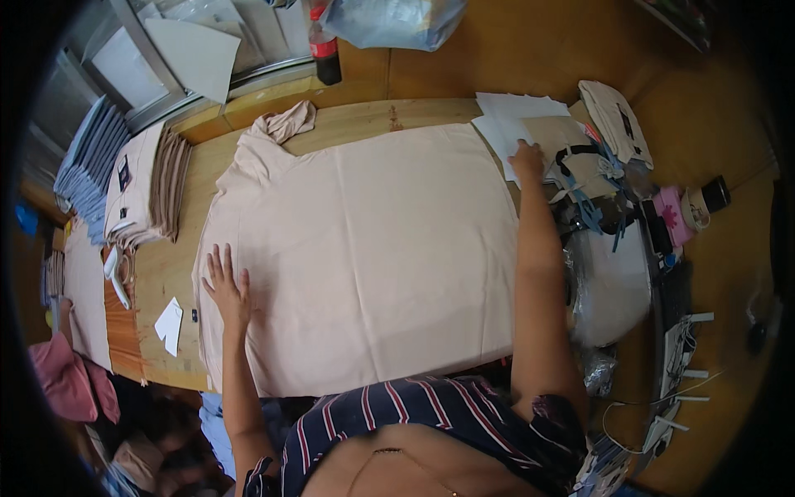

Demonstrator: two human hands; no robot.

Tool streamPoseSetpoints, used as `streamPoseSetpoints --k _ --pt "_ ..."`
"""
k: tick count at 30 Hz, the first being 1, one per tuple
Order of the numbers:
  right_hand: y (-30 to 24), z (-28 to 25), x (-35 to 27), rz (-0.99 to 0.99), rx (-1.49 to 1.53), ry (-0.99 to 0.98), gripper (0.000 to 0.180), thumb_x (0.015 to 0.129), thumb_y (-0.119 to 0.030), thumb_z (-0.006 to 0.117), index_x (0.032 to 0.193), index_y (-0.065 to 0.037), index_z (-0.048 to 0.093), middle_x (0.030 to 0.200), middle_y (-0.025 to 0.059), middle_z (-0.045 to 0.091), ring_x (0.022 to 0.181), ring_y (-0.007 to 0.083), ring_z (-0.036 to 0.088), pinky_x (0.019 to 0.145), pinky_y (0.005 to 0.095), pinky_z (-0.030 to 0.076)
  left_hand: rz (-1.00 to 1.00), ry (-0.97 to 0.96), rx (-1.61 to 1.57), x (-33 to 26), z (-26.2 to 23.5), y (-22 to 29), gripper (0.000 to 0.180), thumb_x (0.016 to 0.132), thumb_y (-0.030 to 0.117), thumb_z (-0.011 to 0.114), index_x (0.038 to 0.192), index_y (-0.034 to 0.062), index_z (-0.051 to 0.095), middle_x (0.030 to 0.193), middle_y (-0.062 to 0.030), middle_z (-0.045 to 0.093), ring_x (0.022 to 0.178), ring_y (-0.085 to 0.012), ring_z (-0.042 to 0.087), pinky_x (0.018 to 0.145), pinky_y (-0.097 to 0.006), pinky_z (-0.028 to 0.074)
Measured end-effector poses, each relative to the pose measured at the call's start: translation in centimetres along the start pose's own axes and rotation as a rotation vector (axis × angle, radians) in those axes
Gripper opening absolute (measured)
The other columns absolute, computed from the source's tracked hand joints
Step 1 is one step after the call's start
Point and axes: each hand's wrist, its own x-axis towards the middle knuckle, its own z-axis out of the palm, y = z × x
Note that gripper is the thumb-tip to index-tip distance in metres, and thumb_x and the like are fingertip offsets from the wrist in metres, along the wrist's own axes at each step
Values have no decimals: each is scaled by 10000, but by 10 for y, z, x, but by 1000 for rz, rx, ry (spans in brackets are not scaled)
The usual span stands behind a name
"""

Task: The person repeatedly folds light-colored shirts on a wooden table, smoothing and aligning them before stacking. The person handles each shirt one at a time, folds it into a compact rectangle, and places it on a growing stack.

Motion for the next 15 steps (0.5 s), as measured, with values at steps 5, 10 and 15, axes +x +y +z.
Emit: streamPoseSetpoints --k 5,10,15 --pt "20 5 15 -88 44 -113 324 720 -239 613 965 -37 547 996 171 545 940 332 527 770 400 453 32 -126 -26 -73 -28 25 513 832 296 408 1304 154 267 1369 -64 206 1276 -257 136 983 -527 31" --pt "40 -13 15 -15 -62 -45 273 727 -179 578 931 1 582 935 193 581 870 309 569 741 387 455 -153 -147 19 -136 -35 -4 510 827 307 414 1297 152 287 1363 -58 225 1274 -246 144 984 -528 29" --pt "57 -14 1 -236 139 -27 283 711 -190 597 938 -21 589 921 189 586 876 301 567 737 393 450 -359 -194 212 -164 -26 -46 441 850 306 394 1278 223 329 1365 -20 231 1270 -234 161 966 -551 90"
